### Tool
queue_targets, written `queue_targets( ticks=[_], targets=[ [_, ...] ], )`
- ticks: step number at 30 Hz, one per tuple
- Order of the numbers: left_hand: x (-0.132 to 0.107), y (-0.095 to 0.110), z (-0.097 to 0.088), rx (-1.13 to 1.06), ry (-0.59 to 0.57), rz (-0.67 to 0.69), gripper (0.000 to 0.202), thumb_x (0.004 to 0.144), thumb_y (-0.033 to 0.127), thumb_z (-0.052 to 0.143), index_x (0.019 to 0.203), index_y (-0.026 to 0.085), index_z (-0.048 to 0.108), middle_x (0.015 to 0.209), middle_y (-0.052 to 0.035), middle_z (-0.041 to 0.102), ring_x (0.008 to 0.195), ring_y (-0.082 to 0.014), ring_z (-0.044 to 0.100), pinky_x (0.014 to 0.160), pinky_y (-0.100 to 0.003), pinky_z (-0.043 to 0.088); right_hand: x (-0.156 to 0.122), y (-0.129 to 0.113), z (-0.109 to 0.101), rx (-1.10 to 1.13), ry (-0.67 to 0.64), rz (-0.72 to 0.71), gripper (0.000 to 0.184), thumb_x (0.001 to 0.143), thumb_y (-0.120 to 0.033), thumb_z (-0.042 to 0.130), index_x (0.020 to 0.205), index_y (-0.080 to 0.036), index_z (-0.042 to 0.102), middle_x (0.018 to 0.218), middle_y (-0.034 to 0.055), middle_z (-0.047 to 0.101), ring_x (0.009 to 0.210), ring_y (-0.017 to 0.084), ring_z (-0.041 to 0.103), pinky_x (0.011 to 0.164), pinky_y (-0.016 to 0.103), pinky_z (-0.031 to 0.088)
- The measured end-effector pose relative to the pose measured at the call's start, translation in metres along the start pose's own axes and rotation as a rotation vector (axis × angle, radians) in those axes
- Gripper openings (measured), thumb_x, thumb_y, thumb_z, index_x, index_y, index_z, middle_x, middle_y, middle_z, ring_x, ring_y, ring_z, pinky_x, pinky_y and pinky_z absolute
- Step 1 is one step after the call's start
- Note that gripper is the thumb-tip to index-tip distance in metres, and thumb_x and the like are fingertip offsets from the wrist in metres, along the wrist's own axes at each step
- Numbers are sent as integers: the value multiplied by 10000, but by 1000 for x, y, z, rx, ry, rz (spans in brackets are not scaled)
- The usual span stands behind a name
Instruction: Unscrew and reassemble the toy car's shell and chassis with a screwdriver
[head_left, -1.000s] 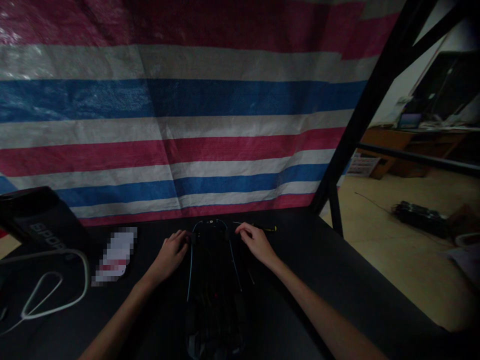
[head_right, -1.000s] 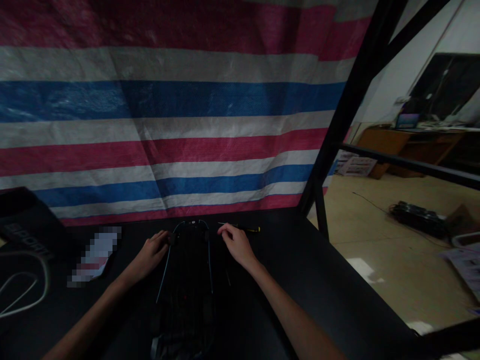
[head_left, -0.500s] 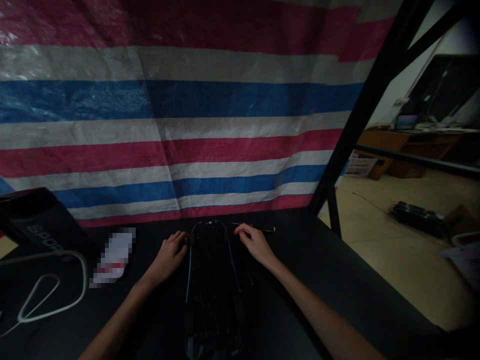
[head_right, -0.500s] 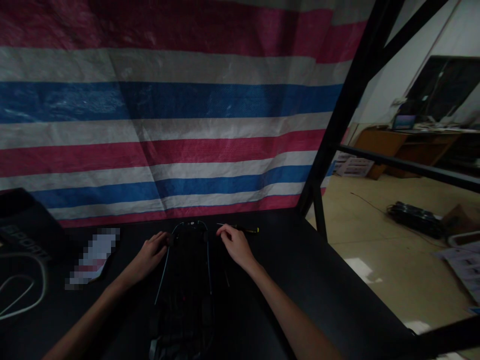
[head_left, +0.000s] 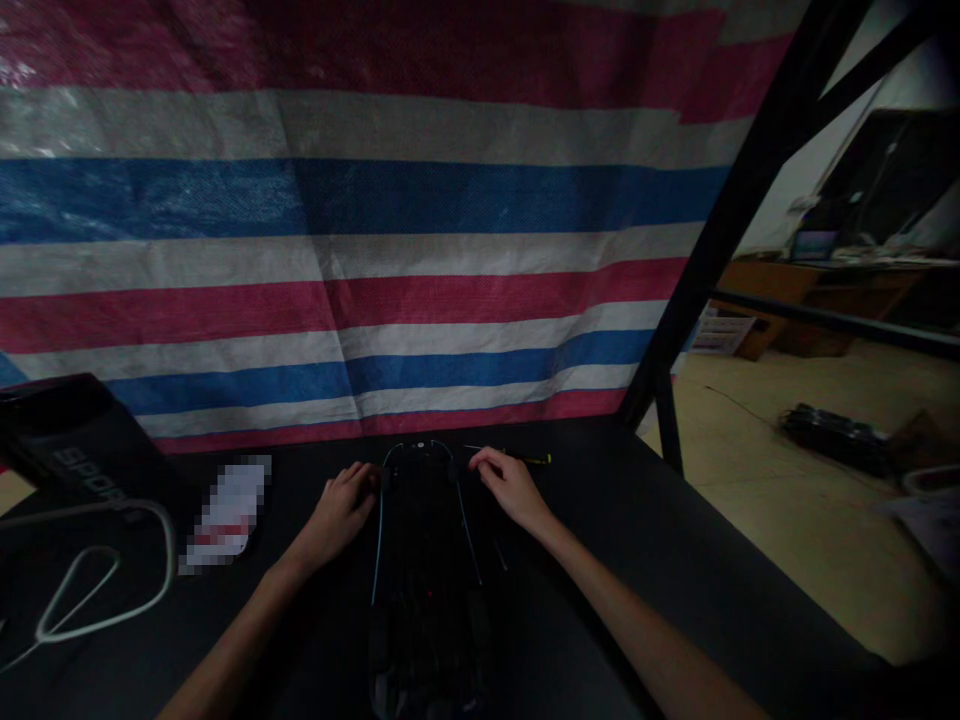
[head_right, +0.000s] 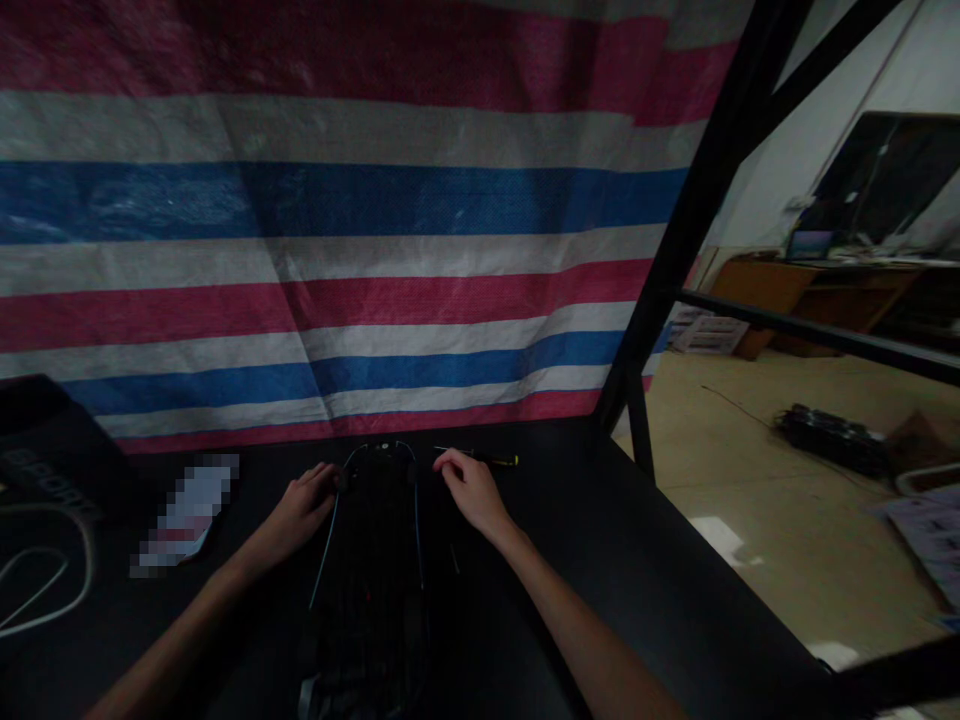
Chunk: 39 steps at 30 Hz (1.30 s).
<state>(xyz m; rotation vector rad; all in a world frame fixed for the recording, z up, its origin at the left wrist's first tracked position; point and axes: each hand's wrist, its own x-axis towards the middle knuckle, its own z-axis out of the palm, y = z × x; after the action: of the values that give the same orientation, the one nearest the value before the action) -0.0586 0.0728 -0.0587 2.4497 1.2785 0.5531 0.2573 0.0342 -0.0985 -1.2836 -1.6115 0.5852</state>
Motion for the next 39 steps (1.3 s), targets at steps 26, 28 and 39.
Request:
queue_targets(
  ticks=[26,28,39],
  targets=[
    [0,-1,2,5,6,12,213,941,209,425,1066,211,597,1092,-95,622,1061,-292,601,932,-463,449,-1,-4,-1,-1,-1,-3,249,926,-284,459,896,-216,696,822,10,677,751,187,616,756,294,434],
    [0,-1,2,4,8,13,207,940,205,433,1060,215,601,1101,-92,624,1069,-288,598,942,-460,447,-1,-3,-1,1,0,-1,245,923,-288,462,899,-216,695,819,11,675,750,188,616,750,293,435],
    [1,-4,3,3,3,13,211,943,213,431,1067,217,602,1102,-90,627,1062,-284,597,942,-455,442,-1,-2,0,10,0,12,250,916,-279,454,905,-215,695,809,8,672,718,180,606,709,279,431]
  ],
)
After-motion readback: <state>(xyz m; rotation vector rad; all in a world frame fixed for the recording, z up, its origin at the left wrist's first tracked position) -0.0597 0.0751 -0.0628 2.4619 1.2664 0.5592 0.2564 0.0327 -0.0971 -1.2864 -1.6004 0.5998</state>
